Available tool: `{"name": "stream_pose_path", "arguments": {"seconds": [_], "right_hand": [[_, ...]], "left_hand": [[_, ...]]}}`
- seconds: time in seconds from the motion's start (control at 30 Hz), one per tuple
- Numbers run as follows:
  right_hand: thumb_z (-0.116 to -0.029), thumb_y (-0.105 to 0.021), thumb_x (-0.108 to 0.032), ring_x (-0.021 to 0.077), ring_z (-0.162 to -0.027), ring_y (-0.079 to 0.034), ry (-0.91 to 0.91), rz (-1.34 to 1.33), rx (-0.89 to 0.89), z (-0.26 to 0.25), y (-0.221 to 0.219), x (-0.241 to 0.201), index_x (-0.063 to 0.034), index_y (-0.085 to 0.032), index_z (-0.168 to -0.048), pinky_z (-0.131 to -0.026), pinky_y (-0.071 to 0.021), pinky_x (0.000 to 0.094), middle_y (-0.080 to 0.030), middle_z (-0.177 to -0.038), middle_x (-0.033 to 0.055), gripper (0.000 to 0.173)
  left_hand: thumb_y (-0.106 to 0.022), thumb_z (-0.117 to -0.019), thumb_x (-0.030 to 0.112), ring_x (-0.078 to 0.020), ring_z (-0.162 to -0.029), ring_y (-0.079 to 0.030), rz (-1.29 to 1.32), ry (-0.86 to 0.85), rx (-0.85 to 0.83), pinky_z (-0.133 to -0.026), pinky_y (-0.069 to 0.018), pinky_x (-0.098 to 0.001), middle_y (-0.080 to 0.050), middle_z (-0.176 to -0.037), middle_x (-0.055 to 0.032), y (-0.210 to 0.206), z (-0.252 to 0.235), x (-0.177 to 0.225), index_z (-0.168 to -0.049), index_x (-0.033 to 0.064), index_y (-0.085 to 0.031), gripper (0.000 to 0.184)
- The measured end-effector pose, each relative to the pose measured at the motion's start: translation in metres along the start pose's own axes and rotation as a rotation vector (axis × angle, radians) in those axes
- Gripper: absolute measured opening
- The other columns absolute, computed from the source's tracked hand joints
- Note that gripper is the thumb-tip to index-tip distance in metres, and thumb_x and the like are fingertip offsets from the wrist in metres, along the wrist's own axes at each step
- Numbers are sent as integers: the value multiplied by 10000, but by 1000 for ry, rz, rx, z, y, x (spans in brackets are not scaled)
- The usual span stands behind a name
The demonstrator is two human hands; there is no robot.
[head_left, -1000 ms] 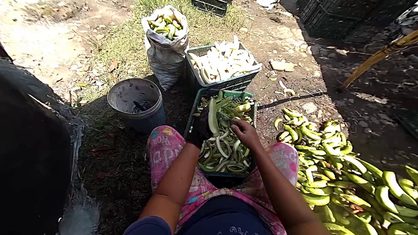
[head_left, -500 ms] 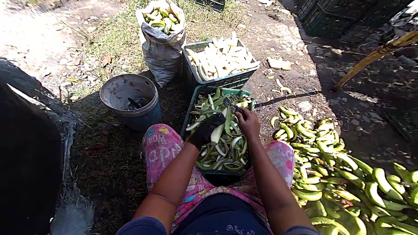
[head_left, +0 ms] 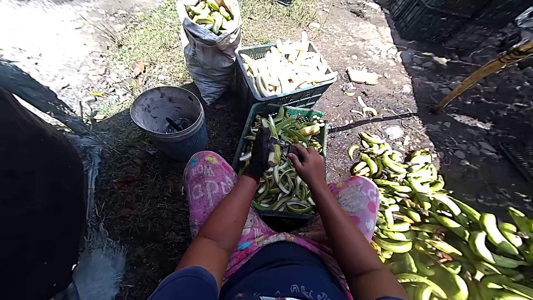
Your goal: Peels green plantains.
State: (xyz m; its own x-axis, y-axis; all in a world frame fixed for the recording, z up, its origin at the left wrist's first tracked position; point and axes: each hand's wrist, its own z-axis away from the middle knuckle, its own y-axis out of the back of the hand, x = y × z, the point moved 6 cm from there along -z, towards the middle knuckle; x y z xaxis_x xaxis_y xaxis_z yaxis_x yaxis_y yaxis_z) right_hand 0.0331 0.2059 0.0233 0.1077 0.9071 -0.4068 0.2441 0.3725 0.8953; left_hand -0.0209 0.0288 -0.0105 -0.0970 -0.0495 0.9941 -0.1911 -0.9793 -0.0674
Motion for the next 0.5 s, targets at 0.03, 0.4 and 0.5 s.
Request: {"name": "stream_pose_path", "arguments": {"seconds": [0.03,0.4,0.5], "right_hand": [[-1019,-503,-589,435,-1026,-650,-51,0,-17,-17,6,6,-195,-666,-1368,-870,-485,657,-670,-1137,239,550],[-993,-444,-659,360,-1002,-676,-6,43,55,30,-18,-26,-252,-689,-1348,-848,-502,609,-706,-1073,161,593],[-1034,-467,-579,418,-1022,-658,-84,15,26,8,-9,-23,-227,-663,-1380,-861,-488,638,-685,-1113,221,531]], "left_hand": [[-363,-1102,374,-229,-1152,-598,-11,-7,-152,-945,-512,-465,-587,-1360,-117,-4,8,4,-1467,170,-485,435],[-356,-1084,468,-327,-1374,-467,-153,30,374,-1052,-438,-591,-451,-1536,-155,26,-15,-12,-1567,149,-337,579],[-523,-1059,297,-298,-1302,-538,-209,64,126,-998,-484,-567,-521,-1488,-107,23,2,-5,-1520,185,-444,481]]}}
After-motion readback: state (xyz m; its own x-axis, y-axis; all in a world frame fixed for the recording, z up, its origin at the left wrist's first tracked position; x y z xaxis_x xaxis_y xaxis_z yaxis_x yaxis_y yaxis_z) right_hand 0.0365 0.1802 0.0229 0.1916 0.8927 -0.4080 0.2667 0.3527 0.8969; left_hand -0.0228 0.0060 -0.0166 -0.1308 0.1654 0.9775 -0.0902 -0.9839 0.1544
